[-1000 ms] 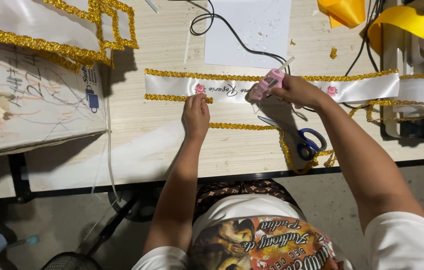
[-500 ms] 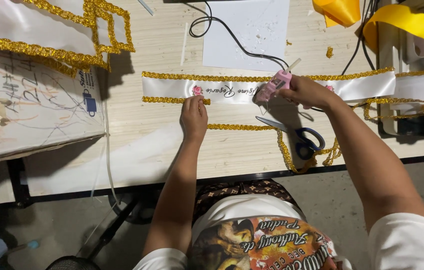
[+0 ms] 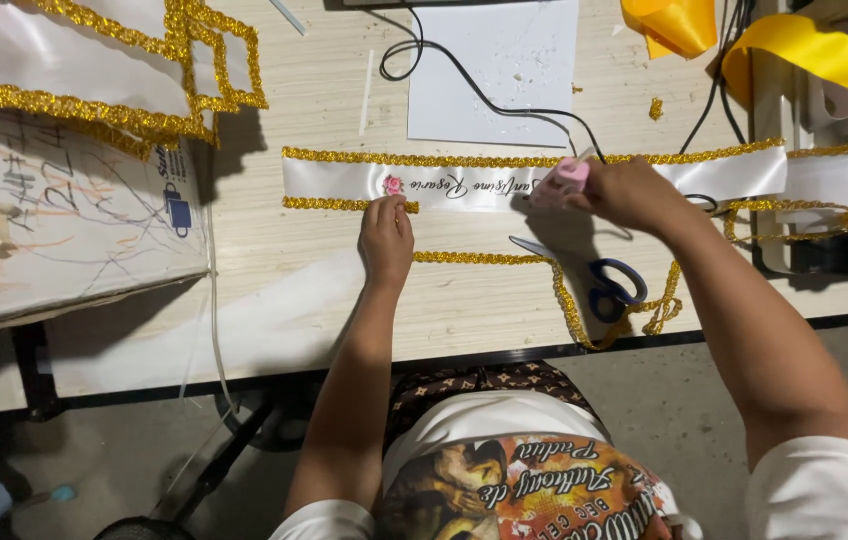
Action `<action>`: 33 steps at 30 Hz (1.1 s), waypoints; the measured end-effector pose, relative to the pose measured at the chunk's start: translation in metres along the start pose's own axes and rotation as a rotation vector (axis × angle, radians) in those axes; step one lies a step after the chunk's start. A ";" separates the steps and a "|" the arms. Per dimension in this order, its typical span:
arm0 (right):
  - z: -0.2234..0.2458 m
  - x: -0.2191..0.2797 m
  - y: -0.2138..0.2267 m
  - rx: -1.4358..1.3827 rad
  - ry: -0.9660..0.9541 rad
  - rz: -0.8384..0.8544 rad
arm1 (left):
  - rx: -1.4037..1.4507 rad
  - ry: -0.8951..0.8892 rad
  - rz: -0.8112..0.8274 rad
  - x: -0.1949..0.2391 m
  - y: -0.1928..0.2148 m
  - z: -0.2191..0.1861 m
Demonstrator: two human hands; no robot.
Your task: The person decorates a white sash with gold tinsel trim. They use a hot glue gun to apply adhesive to the sash and press the tinsel onto it, then use scissors to cut the trim to the desired length. The process is repeated to add a second strip of tinsel to the sash.
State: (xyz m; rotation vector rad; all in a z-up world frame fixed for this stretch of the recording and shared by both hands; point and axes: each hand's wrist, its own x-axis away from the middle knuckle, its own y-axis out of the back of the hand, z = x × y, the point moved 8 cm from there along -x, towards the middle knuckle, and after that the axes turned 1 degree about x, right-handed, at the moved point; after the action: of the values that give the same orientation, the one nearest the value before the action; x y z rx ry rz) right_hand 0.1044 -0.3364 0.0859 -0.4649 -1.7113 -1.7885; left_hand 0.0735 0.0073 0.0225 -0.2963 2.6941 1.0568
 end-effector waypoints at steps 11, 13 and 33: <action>-0.120 -0.050 0.008 -1.048 0.039 -0.491 | 0.004 0.002 0.011 0.000 0.000 -0.002; -0.125 -0.070 0.006 -1.099 0.120 -0.566 | 0.002 0.004 0.012 0.000 0.001 -0.003; -0.092 -0.011 -0.023 -0.516 -0.058 -1.335 | 0.156 0.170 0.096 -0.006 0.008 -0.003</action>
State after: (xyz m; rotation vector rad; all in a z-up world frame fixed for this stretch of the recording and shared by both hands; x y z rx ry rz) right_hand 0.1125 -0.4253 0.0523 0.6464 -1.6584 -3.1621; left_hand 0.0767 0.0119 0.0319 -0.2408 2.9496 0.8747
